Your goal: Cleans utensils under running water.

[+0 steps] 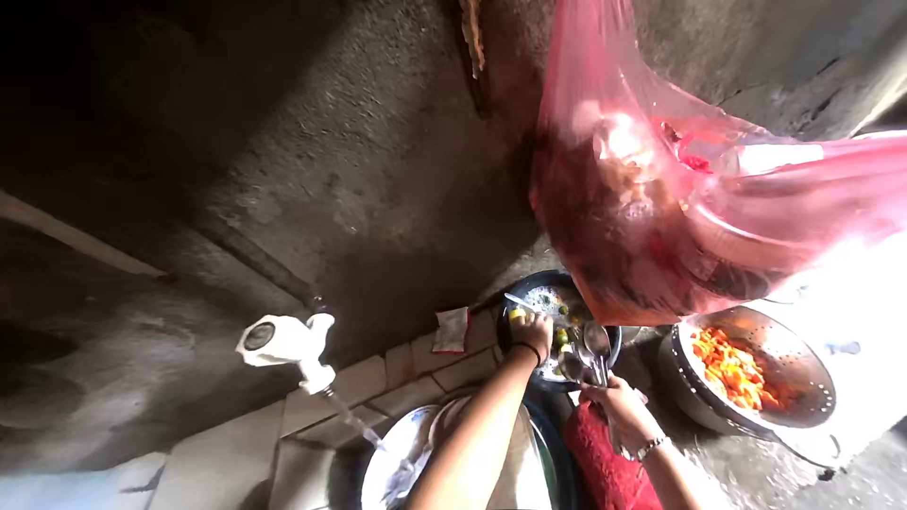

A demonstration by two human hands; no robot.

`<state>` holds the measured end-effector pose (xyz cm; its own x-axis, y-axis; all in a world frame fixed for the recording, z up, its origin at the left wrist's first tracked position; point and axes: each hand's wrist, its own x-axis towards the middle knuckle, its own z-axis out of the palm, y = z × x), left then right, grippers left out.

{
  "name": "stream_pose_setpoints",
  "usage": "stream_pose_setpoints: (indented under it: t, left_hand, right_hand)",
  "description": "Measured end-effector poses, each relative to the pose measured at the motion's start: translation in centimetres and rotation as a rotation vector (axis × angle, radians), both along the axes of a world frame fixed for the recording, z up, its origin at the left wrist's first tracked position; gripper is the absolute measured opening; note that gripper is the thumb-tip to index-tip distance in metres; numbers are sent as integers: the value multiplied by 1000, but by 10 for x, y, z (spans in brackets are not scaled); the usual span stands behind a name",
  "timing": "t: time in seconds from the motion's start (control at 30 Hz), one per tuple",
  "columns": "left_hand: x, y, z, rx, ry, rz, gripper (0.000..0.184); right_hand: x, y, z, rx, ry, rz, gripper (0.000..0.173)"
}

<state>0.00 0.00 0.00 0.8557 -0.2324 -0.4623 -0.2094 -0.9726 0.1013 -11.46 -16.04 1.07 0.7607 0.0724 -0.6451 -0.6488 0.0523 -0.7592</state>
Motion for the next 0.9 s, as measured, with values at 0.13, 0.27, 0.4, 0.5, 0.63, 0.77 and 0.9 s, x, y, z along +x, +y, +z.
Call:
stream_pose_setpoints:
  t: [0.13, 0.27, 0.4, 0.5, 0.63, 0.77, 0.9]
  left_hand:
    - [13, -1, 3, -42, -7, 11, 58]
    - [6, 15, 24, -78, -88, 5, 46]
    - [-1, 37, 28, -53, -43, 42, 46]
    - [-5, 50, 64, -117, -19, 97, 44]
    - [-40, 96, 67, -626, -221, 474, 40]
    - [-125, 123, 79, -1385, -345, 846, 49]
    - [-204, 115, 77, -1367, -425, 584, 81]
  right_hand:
    - [3, -3, -7, -25, -30, -23, 12]
    - [-17, -9, 5, 98, -73, 29, 18]
    - [-38, 6, 13, 101, 8, 12, 14]
    - [-47, 21, 28, 83, 25, -36, 16]
    - [-64, 31, 41, 190, -120, -34, 30]
    - [-80, 74, 50, 175, -177, -58, 36]
    - [-116, 167, 54, -62, -286, 65, 24]
